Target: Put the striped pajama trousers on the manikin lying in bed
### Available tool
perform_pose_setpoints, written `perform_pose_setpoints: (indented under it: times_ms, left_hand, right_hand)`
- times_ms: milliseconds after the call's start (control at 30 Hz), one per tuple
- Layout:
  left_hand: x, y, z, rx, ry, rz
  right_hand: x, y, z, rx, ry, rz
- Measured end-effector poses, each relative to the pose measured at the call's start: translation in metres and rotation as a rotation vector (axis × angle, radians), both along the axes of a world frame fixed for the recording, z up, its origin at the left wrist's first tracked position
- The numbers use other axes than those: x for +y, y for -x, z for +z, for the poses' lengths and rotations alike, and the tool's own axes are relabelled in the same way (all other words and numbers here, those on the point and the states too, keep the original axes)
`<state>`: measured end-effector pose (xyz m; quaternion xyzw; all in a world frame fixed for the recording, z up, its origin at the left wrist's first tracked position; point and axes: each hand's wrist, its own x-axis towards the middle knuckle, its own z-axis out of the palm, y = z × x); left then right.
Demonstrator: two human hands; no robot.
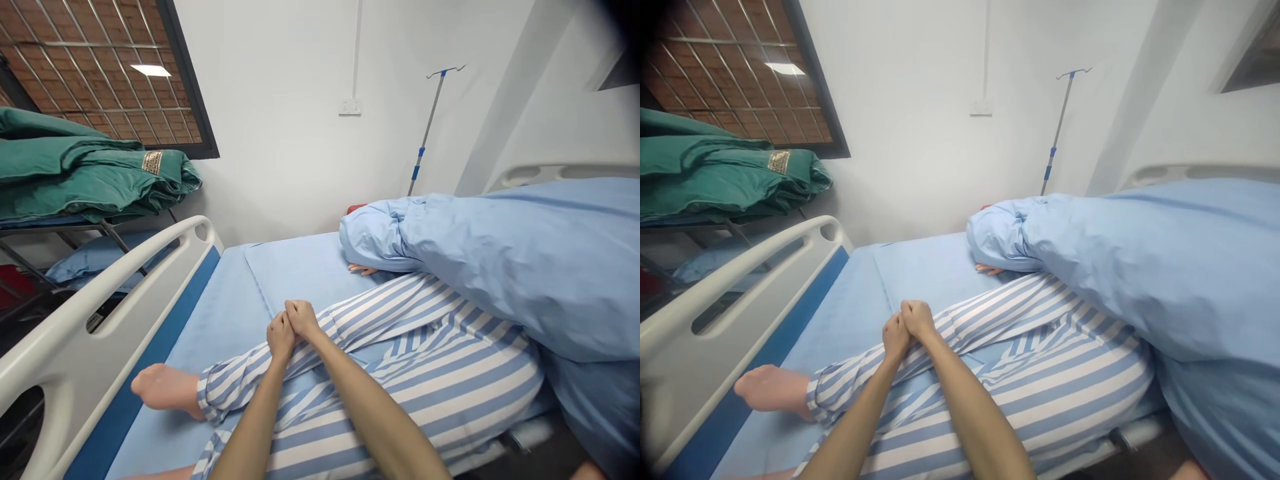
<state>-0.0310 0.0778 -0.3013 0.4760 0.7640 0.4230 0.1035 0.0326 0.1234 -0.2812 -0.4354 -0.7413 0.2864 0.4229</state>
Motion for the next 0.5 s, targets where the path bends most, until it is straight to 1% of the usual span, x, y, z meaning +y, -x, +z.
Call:
perform_pose_setpoints:
  times_ms: [67,133,267,333,433,500]
  left_hand:
    - [0.0,-0.001,0.003,0.015,-0.006,0.011]
    - [-0.001,-0.002,0.003,0.015,-0.019,0.033]
    - [0.0,-0.002,-0.001,-0.008,-0.053,0.031]
    - [0.002,-0.001,0.001,-0.049,-0.06,0.028]
    - [0.012,-0.003,0.011,-0.135,-0.078,0.049]
    - [0.02,-0.008,0.021,-0.209,-0.118,0.046]
  right_hand:
    - [0.005,-0.007,0.007,-0.003,-0.043,0.0]
    - [0.009,-0.014,0.006,-0.003,-0.039,-0.031]
    - [0.008,-0.023,-0.015,-0.052,-0.005,-0.075]
    - [0.007,-0.025,-0.023,-0.068,-0.01,-0.057]
    - [0.008,-0.026,-0.024,-0.041,-0.002,0.014]
    - [0.01,-0.028,-0.022,0.005,0.026,0.046]
